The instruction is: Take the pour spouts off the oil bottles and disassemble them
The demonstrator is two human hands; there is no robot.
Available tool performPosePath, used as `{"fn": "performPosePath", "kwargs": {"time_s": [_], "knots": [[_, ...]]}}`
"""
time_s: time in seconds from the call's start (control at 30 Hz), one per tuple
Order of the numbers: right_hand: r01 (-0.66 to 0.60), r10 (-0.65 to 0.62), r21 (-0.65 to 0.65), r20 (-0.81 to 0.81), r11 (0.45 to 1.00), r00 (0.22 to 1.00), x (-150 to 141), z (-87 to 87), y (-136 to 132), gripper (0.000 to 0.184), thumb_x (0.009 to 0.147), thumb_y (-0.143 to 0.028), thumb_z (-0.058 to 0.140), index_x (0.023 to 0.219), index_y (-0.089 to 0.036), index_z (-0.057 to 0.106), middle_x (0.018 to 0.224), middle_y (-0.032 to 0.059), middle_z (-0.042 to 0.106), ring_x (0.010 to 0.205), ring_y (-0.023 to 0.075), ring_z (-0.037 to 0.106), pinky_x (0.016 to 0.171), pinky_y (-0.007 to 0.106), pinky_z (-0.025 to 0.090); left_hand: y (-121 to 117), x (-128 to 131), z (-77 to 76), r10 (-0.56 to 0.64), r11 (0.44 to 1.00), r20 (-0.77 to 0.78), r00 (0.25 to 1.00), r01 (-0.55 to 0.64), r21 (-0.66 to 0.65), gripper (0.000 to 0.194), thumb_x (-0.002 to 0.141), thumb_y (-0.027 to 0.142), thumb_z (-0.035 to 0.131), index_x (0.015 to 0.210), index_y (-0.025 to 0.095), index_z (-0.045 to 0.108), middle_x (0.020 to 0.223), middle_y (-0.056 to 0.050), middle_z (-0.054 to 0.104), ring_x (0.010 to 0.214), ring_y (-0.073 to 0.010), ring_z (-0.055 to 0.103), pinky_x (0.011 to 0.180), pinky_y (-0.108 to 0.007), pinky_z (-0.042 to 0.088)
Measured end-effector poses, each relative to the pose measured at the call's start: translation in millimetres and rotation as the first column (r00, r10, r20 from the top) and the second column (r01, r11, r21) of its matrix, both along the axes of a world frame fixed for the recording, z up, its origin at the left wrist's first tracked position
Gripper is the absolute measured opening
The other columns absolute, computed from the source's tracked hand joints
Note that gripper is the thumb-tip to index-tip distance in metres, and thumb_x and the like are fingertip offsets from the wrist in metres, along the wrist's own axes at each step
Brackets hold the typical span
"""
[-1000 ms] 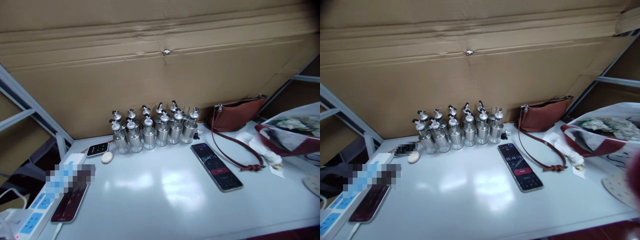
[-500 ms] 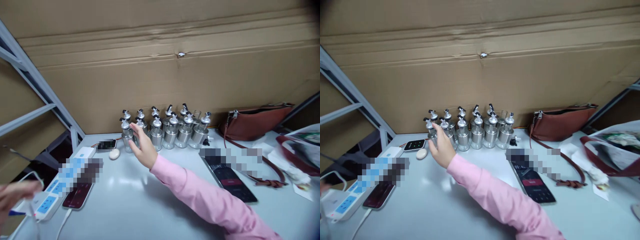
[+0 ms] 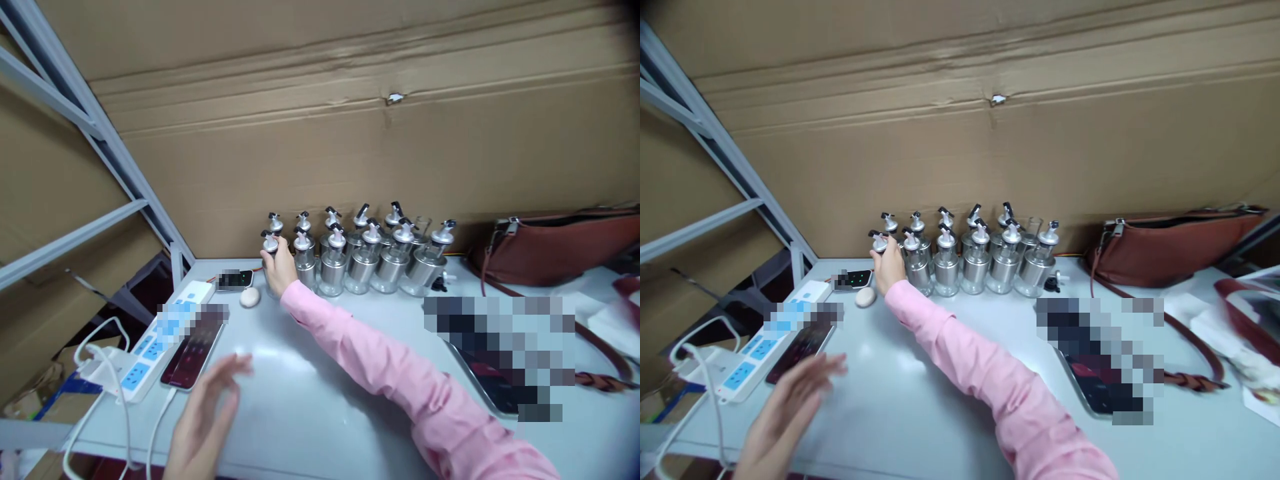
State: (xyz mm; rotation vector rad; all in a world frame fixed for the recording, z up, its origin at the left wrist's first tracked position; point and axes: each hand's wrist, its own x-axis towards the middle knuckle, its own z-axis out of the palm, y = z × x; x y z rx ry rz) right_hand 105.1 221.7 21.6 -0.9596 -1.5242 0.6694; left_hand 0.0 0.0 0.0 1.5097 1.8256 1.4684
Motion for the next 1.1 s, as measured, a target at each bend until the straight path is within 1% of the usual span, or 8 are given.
{"fn": "performPosePath", "kwargs": {"time_s": [0.1, 0.23, 0.3, 0.37, 0.57, 0.67, 0.87, 1.1], "knots": [[-0.068, 0.066, 0.066, 0.022, 0.996, 0.998, 16, 10.8, -29, 0.032, 0.083, -0.024, 0.048, 0.113, -0.017, 0.04, 0.109, 0.0131, 0.058, 0.105, 0.023, 0.055, 0.094, 0.039, 0.043, 25, -9, -8.3, 0.162, 0.986, -0.249, 0.955, -0.147, 0.079, 0.029, 0.086, 0.044, 0.046, 0.094, 0.02, 0.06, 0.097, -0.007, 0.063, 0.091, -0.0239, 0.059, 0.081, -0.038, 0.047], [-0.159, 0.163, 0.121, -0.019, 0.98, 0.987, 57, 19.6, -71, 0.028, 0.09, -0.033, 0.04, 0.115, -0.02, 0.037, 0.099, 0.009, 0.058, 0.092, 0.021, 0.057, 0.086, 0.038, 0.046, 30, -47, -17.0, 0.389, 0.921, -0.453, 0.802, -0.346, 0.177, 0.041, 0.082, 0.051, 0.044, 0.099, 0.016, 0.056, 0.096, -0.011, 0.06, 0.095, -0.0292, 0.056, 0.088, -0.045, 0.044], [-0.154, 0.16, 0.1, -0.051, 0.983, 0.986, 79, 15.2, -85, 0.028, 0.091, -0.036, 0.041, 0.115, -0.022, 0.038, 0.099, 0.0075, 0.056, 0.09, 0.0202, 0.056, 0.083, 0.038, 0.046, 24, -66, -20.1, 0.351, 0.931, -0.563, 0.748, -0.345, 0.121, 0.053, 0.08, 0.057, 0.042, 0.107, 0.013, 0.054, 0.105, -0.015, 0.057, 0.104, -0.0335, 0.053, 0.092, -0.049, 0.043], [-0.125, 0.128, 0.058, -0.035, 0.99, 0.991, 99, 5.4, -93, 0.025, 0.091, -0.037, 0.042, 0.111, -0.022, 0.041, 0.1, 0.0075, 0.053, 0.09, 0.0205, 0.054, 0.082, 0.039, 0.045, 20, -78, -22.8, 0.279, 0.944, -0.677, 0.681, -0.323, 0.065, 0.052, 0.083, 0.056, 0.037, 0.106, 0.014, 0.057, 0.118, -0.017, 0.051, 0.116, -0.0358, 0.046, 0.1, -0.053, 0.036], [0.005, -0.008, 0.076, 0.041, 0.997, 0.999, 134, -19.6, -107, 0.025, 0.092, -0.031, 0.042, 0.114, -0.021, 0.042, 0.099, 0.0074, 0.047, 0.086, 0.0196, 0.052, 0.079, 0.038, 0.044, 18, -76, -27.1, 0.279, 0.93, -0.787, 0.55, -0.36, 0.077, 0.046, 0.09, 0.047, 0.029, 0.089, 0.017, 0.065, 0.134, -0.013, 0.038, 0.13, -0.0344, 0.033, 0.108, -0.051, 0.027], [-0.007, -0.006, 0.131, 0.097, 0.991, 0.995, 139, -19.2, -112, 0.024, 0.091, -0.026, 0.042, 0.115, -0.022, 0.041, 0.099, 0.0071, 0.048, 0.089, 0.02, 0.053, 0.08, 0.037, 0.043, 19, -71, -23.9, 0.253, 0.906, -0.803, 0.54, -0.423, 0.002, 0.049, 0.09, 0.047, 0.027, 0.084, 0.018, 0.066, 0.132, -0.013, 0.04, 0.128, -0.0362, 0.033, 0.106, -0.054, 0.03], [-0.017, -0.008, 0.186, 0.136, 0.982, 0.991, 143, -17.1, -114, 0.025, 0.091, -0.021, 0.042, 0.115, -0.021, 0.042, 0.1, 0.0073, 0.05, 0.091, 0.0199, 0.054, 0.079, 0.037, 0.043, 26, -67, -14.5, 0.117, 0.874, -0.82, 0.56, -0.451, -0.183, 0.05, 0.089, 0.049, 0.033, 0.109, 0.013, 0.062, 0.142, -0.022, 0.026, 0.13, -0.0441, 0.026, 0.094, -0.064, 0.034], [-0.017, -0.017, 0.218, 0.152, 0.976, 0.988, 145, -15.2, -114, 0.026, 0.09, -0.019, 0.043, 0.116, -0.021, 0.042, 0.094, 0.0057, 0.054, 0.085, 0.0185, 0.056, 0.074, 0.034, 0.045, 28, -77, -16.5, 0.071, 0.818, -0.848, 0.525, -0.517, -0.252, 0.034, 0.082, 0.048, 0.052, 0.105, 0.027, 0.066, 0.146, -0.009, 0.029, 0.132, -0.0392, 0.027, 0.092, -0.061, 0.038]]}}
